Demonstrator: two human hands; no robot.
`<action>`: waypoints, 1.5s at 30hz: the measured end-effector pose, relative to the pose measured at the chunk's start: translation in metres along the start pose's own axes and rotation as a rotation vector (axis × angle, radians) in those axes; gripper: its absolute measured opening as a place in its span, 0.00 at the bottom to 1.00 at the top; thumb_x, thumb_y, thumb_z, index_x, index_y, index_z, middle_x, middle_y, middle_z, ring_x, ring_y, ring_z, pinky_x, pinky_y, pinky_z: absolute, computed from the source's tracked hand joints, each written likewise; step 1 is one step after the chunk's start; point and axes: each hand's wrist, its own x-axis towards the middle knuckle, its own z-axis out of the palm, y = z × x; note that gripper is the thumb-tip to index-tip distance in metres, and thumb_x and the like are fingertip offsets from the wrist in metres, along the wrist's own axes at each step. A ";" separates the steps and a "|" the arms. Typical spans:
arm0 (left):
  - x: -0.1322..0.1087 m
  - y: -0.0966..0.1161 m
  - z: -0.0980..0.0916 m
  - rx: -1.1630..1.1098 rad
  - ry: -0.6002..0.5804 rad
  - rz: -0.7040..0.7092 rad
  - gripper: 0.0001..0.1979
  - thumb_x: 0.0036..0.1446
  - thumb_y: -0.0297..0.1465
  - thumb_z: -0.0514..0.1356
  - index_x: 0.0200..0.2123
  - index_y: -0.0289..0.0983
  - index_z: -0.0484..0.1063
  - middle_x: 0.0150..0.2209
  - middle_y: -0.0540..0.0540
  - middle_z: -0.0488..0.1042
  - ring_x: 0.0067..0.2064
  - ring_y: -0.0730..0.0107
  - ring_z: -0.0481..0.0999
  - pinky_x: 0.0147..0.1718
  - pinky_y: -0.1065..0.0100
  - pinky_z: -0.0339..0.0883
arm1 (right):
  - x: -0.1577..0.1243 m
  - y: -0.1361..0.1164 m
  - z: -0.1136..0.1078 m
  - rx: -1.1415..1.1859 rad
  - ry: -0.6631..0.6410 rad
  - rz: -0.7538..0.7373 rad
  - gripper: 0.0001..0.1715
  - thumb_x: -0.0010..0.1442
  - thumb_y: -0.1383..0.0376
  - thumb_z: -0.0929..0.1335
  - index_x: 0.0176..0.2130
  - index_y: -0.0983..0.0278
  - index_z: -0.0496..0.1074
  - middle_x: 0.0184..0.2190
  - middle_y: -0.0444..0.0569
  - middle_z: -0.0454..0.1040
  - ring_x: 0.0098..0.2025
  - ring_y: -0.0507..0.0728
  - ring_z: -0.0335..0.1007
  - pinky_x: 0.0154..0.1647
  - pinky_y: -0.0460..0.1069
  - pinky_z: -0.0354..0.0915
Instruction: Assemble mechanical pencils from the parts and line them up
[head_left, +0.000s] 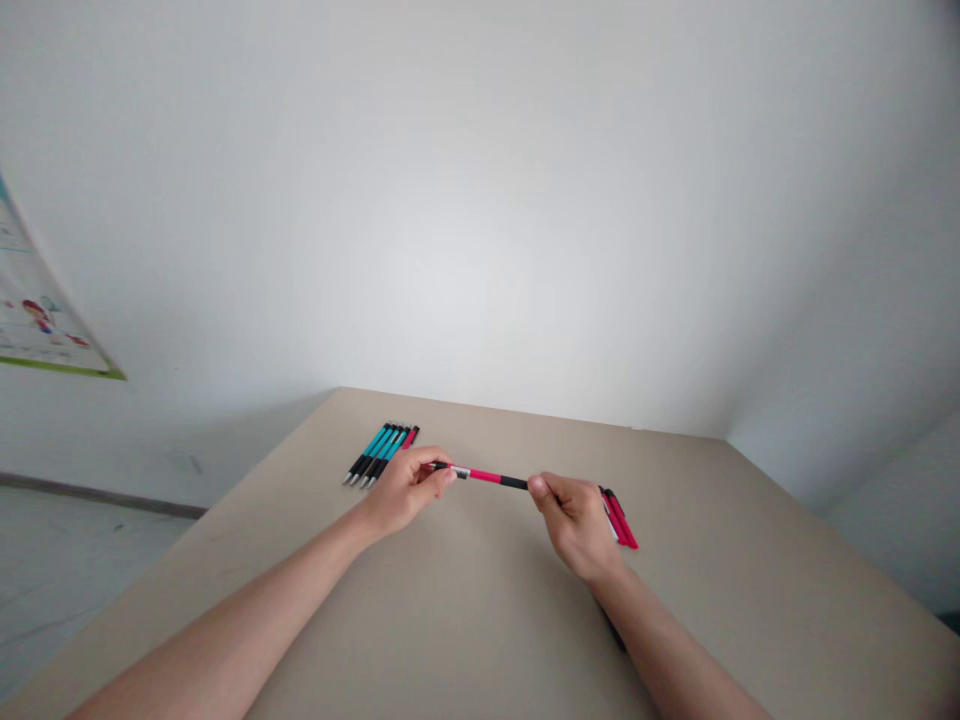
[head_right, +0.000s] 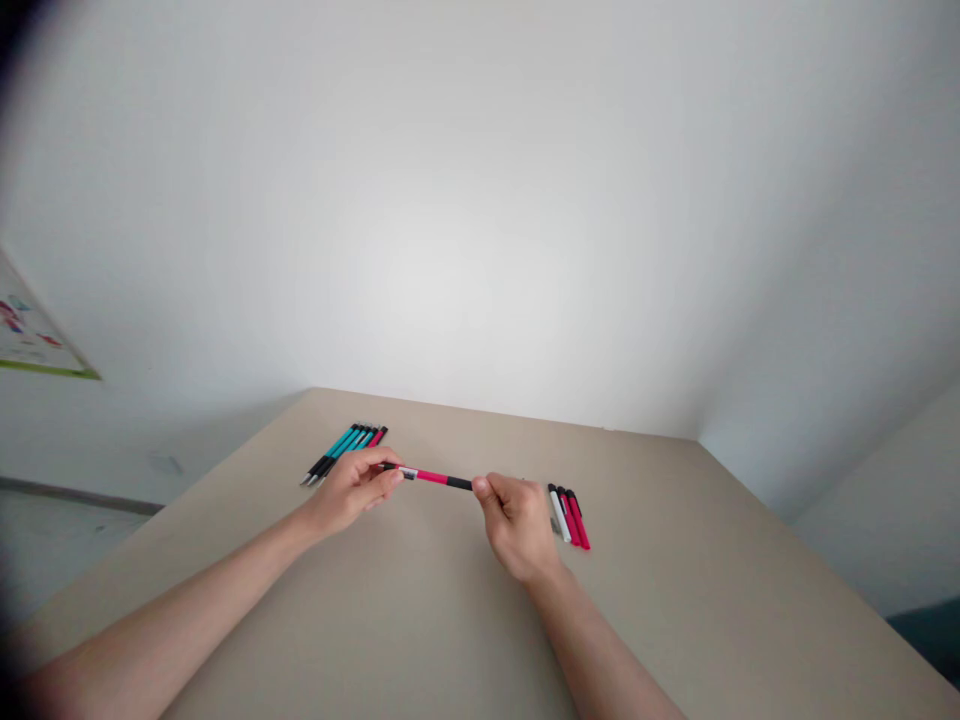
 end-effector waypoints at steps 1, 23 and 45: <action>-0.001 0.000 0.000 0.035 0.002 0.028 0.15 0.52 0.40 0.61 0.29 0.32 0.69 0.17 0.54 0.63 0.17 0.82 0.57 0.16 0.76 0.46 | 0.000 0.001 0.000 0.012 0.002 0.011 0.27 0.65 0.55 0.57 0.19 0.62 0.48 0.15 0.39 0.47 0.19 0.48 0.44 0.20 0.45 0.43; 0.003 0.002 0.006 -0.087 0.218 0.043 0.16 0.51 0.41 0.63 0.30 0.32 0.69 0.28 0.42 0.77 0.30 0.63 0.78 0.20 0.74 0.65 | -0.004 -0.008 0.009 0.319 -0.427 0.252 0.31 0.65 0.50 0.56 0.19 0.65 0.64 0.14 0.41 0.59 0.17 0.48 0.50 0.20 0.44 0.48; -0.004 0.008 0.020 -0.144 -0.110 -0.130 0.27 0.51 0.37 0.65 0.51 0.37 0.58 0.27 0.45 0.76 0.24 0.67 0.76 0.18 0.71 0.71 | -0.016 -0.029 0.030 0.489 -0.745 0.231 0.14 0.56 0.69 0.62 0.22 0.67 0.70 0.19 0.42 0.69 0.20 0.47 0.55 0.22 0.43 0.50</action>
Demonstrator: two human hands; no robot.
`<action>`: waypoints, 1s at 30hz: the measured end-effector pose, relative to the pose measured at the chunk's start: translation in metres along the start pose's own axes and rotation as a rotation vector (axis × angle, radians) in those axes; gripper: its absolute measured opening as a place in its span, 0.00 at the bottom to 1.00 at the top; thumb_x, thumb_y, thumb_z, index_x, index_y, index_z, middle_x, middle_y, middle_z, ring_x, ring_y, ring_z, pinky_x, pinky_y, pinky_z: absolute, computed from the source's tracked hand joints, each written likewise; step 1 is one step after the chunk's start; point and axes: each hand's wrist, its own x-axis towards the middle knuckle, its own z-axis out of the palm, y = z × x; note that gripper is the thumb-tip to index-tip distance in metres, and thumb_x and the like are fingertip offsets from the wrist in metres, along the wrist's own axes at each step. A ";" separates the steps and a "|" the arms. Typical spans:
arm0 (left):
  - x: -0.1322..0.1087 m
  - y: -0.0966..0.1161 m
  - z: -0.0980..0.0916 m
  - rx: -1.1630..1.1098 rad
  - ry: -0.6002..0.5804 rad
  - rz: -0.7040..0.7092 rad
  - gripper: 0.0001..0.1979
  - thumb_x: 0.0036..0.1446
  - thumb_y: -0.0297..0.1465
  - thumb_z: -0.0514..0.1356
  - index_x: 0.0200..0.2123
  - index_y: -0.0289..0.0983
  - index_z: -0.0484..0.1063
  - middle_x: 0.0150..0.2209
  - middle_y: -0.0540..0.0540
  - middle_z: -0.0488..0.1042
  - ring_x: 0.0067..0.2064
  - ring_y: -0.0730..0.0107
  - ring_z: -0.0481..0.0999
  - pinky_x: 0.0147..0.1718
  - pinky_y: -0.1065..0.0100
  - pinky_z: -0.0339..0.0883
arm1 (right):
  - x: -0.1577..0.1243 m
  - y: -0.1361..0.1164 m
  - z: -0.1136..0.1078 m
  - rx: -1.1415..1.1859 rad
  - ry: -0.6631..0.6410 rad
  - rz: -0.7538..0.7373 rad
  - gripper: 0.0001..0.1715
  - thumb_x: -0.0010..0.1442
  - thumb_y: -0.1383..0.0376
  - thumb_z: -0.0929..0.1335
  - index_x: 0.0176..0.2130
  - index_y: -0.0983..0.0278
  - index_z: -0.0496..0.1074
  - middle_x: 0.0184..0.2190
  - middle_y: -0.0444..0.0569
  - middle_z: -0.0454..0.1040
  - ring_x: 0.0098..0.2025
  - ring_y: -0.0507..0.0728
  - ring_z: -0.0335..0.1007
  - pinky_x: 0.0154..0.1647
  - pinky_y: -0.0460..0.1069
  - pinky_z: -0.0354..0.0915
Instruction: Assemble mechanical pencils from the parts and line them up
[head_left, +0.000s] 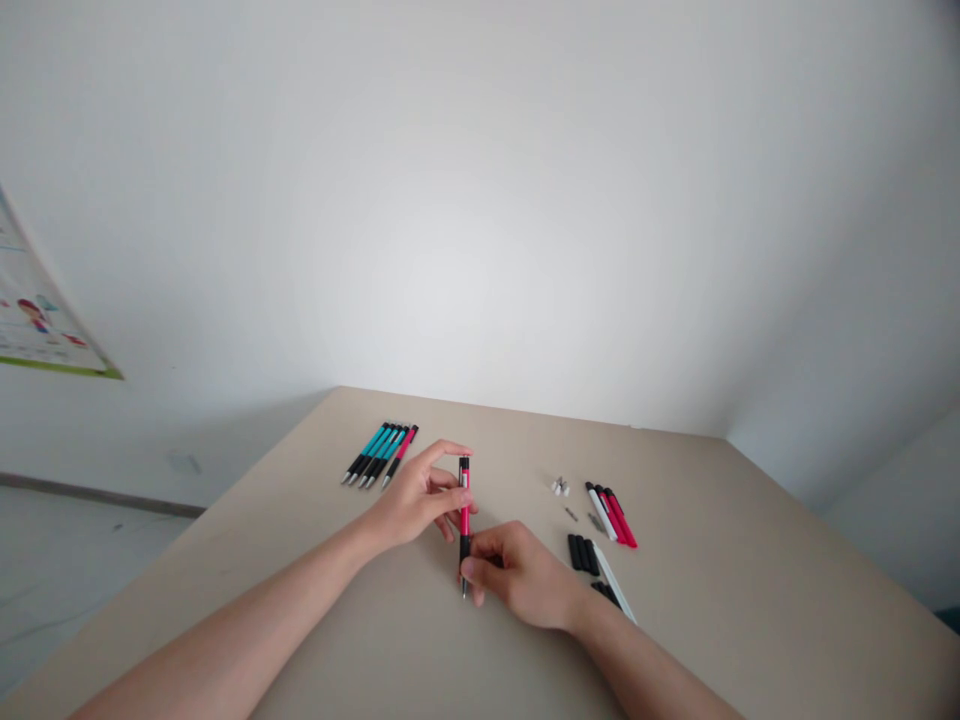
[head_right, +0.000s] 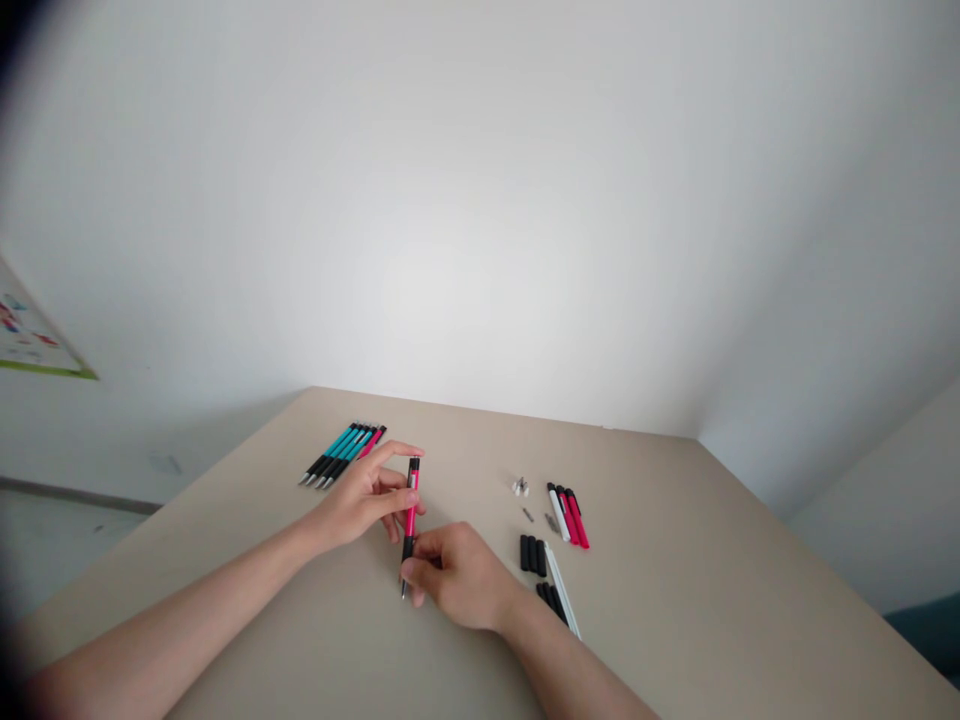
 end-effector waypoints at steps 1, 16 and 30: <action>0.000 0.000 0.000 0.004 -0.001 0.000 0.27 0.51 0.37 0.65 0.50 0.37 0.59 0.27 0.46 0.76 0.23 0.67 0.76 0.18 0.71 0.71 | 0.000 0.000 0.000 -0.007 -0.004 -0.005 0.13 0.56 0.69 0.62 0.22 0.67 0.70 0.20 0.42 0.70 0.20 0.47 0.55 0.23 0.43 0.51; -0.001 -0.001 0.002 0.025 0.000 0.022 0.24 0.52 0.36 0.63 0.49 0.37 0.59 0.26 0.48 0.75 0.23 0.68 0.75 0.20 0.69 0.72 | 0.000 0.000 0.000 -0.033 0.010 -0.014 0.13 0.55 0.70 0.62 0.22 0.66 0.70 0.20 0.42 0.70 0.21 0.47 0.57 0.23 0.43 0.51; 0.002 -0.007 0.004 0.230 -0.051 -0.070 0.16 0.55 0.42 0.59 0.31 0.33 0.67 0.27 0.48 0.72 0.27 0.70 0.75 0.18 0.76 0.65 | 0.005 0.002 -0.002 -0.016 0.138 0.011 0.14 0.61 0.64 0.60 0.25 0.66 0.65 0.20 0.40 0.64 0.23 0.48 0.55 0.26 0.43 0.52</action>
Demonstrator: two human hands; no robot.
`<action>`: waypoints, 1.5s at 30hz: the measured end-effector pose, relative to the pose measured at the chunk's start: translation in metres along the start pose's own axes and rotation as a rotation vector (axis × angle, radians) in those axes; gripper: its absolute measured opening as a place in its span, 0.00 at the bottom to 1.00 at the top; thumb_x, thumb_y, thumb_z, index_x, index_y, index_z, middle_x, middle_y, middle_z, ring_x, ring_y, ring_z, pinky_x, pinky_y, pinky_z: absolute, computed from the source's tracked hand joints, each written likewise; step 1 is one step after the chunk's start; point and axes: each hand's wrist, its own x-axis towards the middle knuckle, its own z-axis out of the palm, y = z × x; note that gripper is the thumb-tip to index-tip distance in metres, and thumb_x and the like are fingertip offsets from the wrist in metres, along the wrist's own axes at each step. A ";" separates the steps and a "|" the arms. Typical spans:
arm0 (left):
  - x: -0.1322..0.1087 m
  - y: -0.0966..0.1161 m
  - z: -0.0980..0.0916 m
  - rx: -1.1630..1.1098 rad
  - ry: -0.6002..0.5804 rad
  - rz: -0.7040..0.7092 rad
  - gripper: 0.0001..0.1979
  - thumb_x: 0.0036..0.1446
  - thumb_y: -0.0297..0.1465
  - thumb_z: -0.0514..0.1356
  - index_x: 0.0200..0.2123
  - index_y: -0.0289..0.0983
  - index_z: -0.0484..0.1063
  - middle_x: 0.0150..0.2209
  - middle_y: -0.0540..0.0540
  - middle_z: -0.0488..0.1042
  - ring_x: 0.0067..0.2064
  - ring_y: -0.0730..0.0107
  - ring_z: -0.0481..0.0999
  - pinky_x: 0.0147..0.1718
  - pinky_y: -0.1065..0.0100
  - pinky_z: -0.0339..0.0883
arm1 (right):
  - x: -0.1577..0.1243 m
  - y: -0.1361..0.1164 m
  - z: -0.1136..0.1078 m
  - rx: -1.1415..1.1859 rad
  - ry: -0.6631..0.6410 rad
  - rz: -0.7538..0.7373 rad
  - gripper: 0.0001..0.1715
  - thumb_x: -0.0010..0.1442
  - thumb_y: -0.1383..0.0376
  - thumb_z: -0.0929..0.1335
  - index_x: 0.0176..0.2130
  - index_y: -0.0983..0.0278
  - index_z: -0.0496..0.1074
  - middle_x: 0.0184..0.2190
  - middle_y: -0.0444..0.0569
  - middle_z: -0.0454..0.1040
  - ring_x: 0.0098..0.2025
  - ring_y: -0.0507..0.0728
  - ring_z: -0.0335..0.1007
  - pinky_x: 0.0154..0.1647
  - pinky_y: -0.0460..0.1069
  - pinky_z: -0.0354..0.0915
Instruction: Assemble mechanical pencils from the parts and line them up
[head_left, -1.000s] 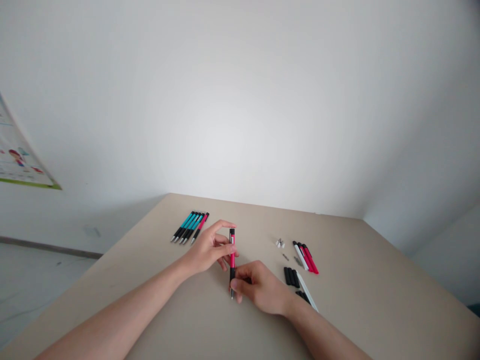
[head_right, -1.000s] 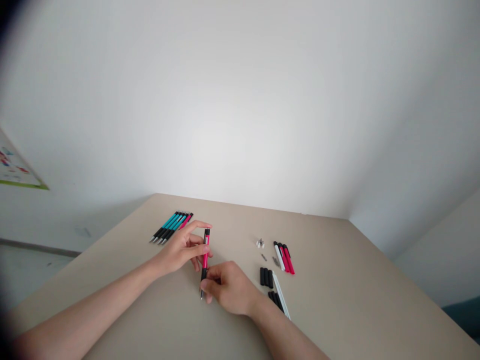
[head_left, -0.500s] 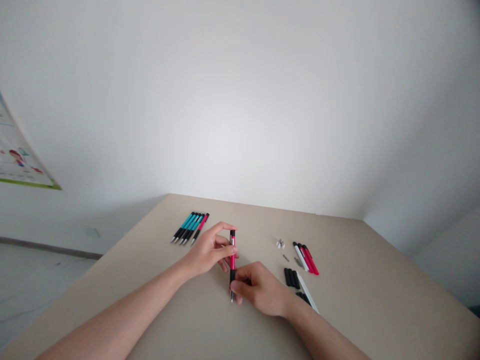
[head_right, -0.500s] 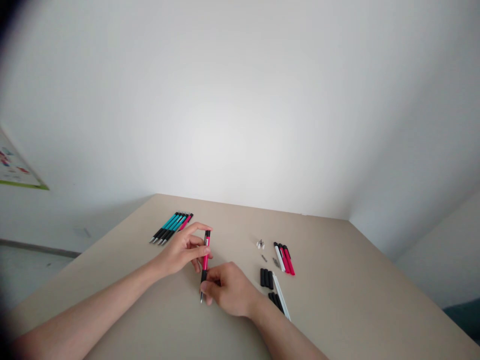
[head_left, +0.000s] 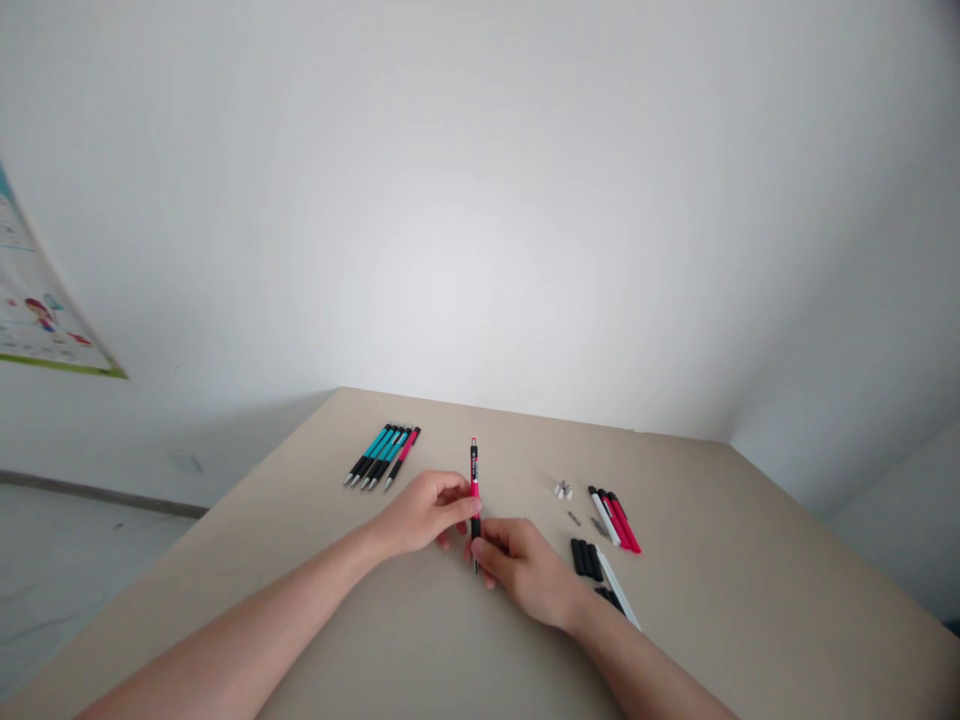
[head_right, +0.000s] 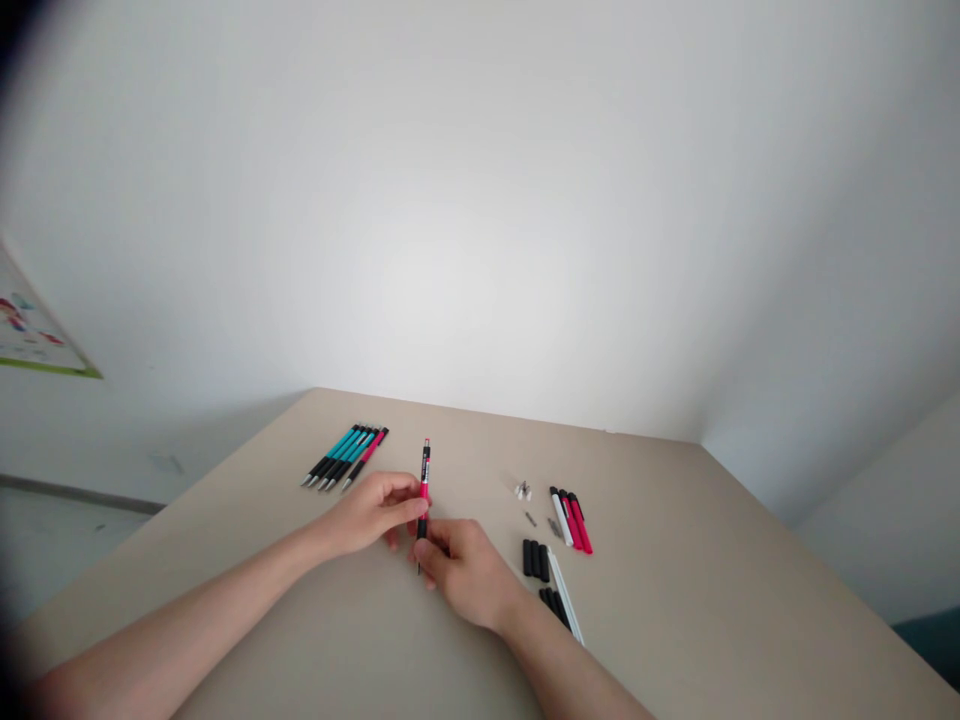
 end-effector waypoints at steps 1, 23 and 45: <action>0.000 0.000 0.001 0.012 -0.011 0.008 0.16 0.55 0.42 0.58 0.29 0.33 0.66 0.25 0.49 0.71 0.25 0.72 0.73 0.17 0.77 0.64 | 0.000 0.000 0.000 -0.003 -0.002 0.002 0.15 0.61 0.64 0.60 0.25 0.66 0.65 0.20 0.40 0.63 0.23 0.48 0.55 0.26 0.43 0.52; 0.009 -0.004 -0.033 1.217 0.533 -0.311 0.14 0.57 0.38 0.54 0.32 0.38 0.76 0.32 0.40 0.78 0.36 0.57 0.76 0.34 0.65 0.64 | -0.002 -0.003 0.001 -0.101 0.017 0.007 0.14 0.60 0.62 0.62 0.35 0.66 0.74 0.22 0.44 0.71 0.24 0.50 0.61 0.25 0.43 0.55; 0.017 -0.008 -0.047 1.299 0.568 -0.410 0.16 0.57 0.36 0.50 0.35 0.34 0.76 0.33 0.35 0.77 0.37 0.50 0.77 0.33 0.59 0.68 | -0.004 -0.002 0.001 -0.132 -0.003 -0.001 0.13 0.59 0.64 0.62 0.31 0.66 0.74 0.22 0.42 0.69 0.24 0.48 0.59 0.25 0.43 0.53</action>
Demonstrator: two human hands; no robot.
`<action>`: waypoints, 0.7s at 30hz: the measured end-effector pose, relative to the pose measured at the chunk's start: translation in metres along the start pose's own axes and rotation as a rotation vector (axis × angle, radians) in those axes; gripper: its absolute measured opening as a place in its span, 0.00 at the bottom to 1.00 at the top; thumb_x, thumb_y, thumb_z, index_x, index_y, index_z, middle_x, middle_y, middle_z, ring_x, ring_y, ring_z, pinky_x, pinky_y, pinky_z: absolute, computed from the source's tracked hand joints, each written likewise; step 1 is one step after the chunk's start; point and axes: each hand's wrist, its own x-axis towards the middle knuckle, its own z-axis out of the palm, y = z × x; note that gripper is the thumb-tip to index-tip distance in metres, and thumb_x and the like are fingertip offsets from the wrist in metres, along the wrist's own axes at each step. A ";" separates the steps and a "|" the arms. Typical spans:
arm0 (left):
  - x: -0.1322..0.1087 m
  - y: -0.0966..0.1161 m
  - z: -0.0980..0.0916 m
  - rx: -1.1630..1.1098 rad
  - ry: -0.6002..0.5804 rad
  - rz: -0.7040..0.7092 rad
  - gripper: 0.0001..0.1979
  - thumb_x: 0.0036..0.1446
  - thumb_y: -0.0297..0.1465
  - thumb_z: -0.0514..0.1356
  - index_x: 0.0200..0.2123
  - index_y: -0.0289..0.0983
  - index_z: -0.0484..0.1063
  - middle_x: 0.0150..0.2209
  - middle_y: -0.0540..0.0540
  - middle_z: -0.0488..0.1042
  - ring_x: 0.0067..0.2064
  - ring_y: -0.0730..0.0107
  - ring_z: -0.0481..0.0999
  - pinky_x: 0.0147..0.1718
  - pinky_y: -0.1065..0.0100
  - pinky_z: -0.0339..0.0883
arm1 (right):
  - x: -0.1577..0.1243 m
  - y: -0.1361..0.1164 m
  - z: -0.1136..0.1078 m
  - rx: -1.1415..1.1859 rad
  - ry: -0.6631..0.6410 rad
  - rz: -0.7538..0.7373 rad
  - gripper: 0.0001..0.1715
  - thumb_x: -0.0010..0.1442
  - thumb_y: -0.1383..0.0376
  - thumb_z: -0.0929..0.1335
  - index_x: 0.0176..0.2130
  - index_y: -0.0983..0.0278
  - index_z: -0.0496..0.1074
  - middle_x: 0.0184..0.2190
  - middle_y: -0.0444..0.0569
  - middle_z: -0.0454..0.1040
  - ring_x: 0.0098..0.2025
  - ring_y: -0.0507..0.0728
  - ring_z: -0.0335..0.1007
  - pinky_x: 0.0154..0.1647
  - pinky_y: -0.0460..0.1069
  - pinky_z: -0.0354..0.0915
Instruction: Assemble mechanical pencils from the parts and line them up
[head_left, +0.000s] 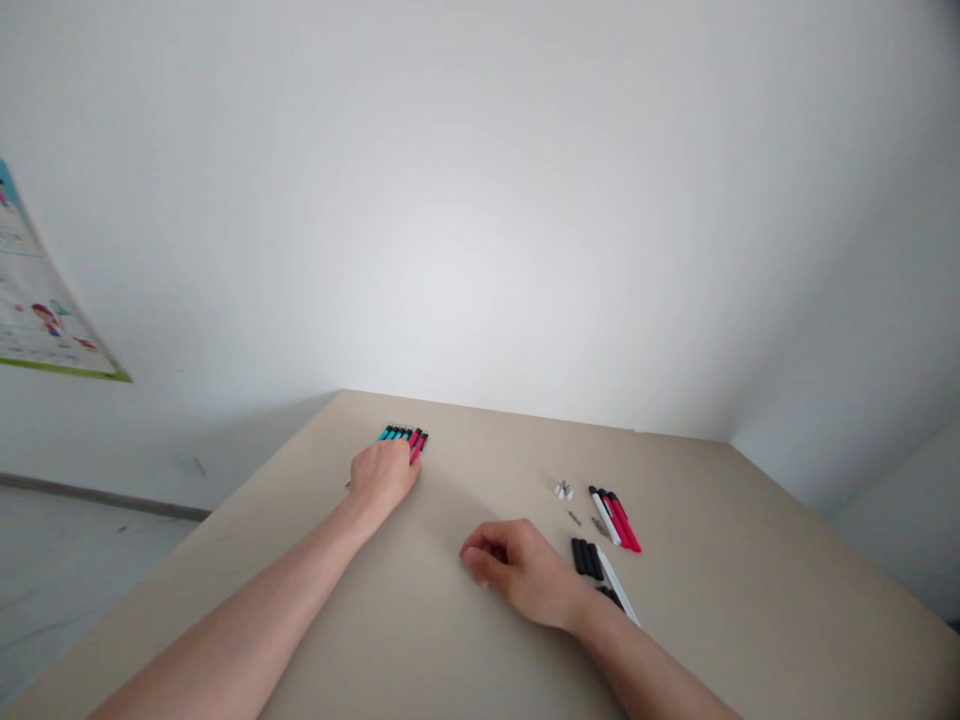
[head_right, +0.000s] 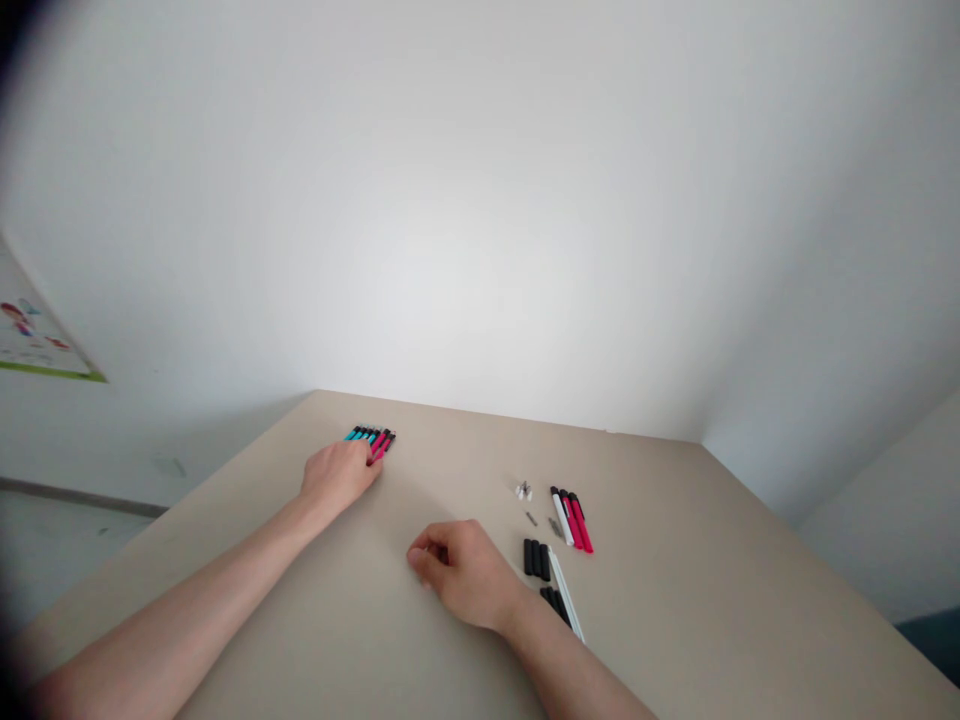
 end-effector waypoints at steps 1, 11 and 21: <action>0.001 0.000 0.001 0.004 0.001 -0.002 0.16 0.57 0.36 0.51 0.35 0.34 0.76 0.33 0.36 0.77 0.38 0.50 0.77 0.33 0.59 0.69 | 0.000 0.000 0.000 0.004 -0.003 0.002 0.13 0.59 0.64 0.62 0.31 0.66 0.74 0.22 0.42 0.69 0.24 0.48 0.59 0.25 0.43 0.53; 0.003 -0.003 0.003 0.014 0.011 -0.026 0.15 0.56 0.34 0.51 0.36 0.35 0.75 0.33 0.37 0.77 0.38 0.51 0.77 0.33 0.60 0.69 | 0.000 -0.001 0.000 0.000 -0.004 0.001 0.12 0.59 0.65 0.63 0.30 0.67 0.74 0.21 0.42 0.69 0.24 0.48 0.58 0.25 0.43 0.53; 0.003 -0.003 0.000 0.000 0.009 -0.060 0.16 0.56 0.37 0.51 0.40 0.36 0.72 0.34 0.38 0.77 0.38 0.51 0.77 0.33 0.60 0.69 | 0.000 -0.001 -0.001 -0.002 -0.005 0.008 0.12 0.58 0.65 0.63 0.30 0.67 0.73 0.21 0.42 0.68 0.23 0.48 0.56 0.24 0.43 0.52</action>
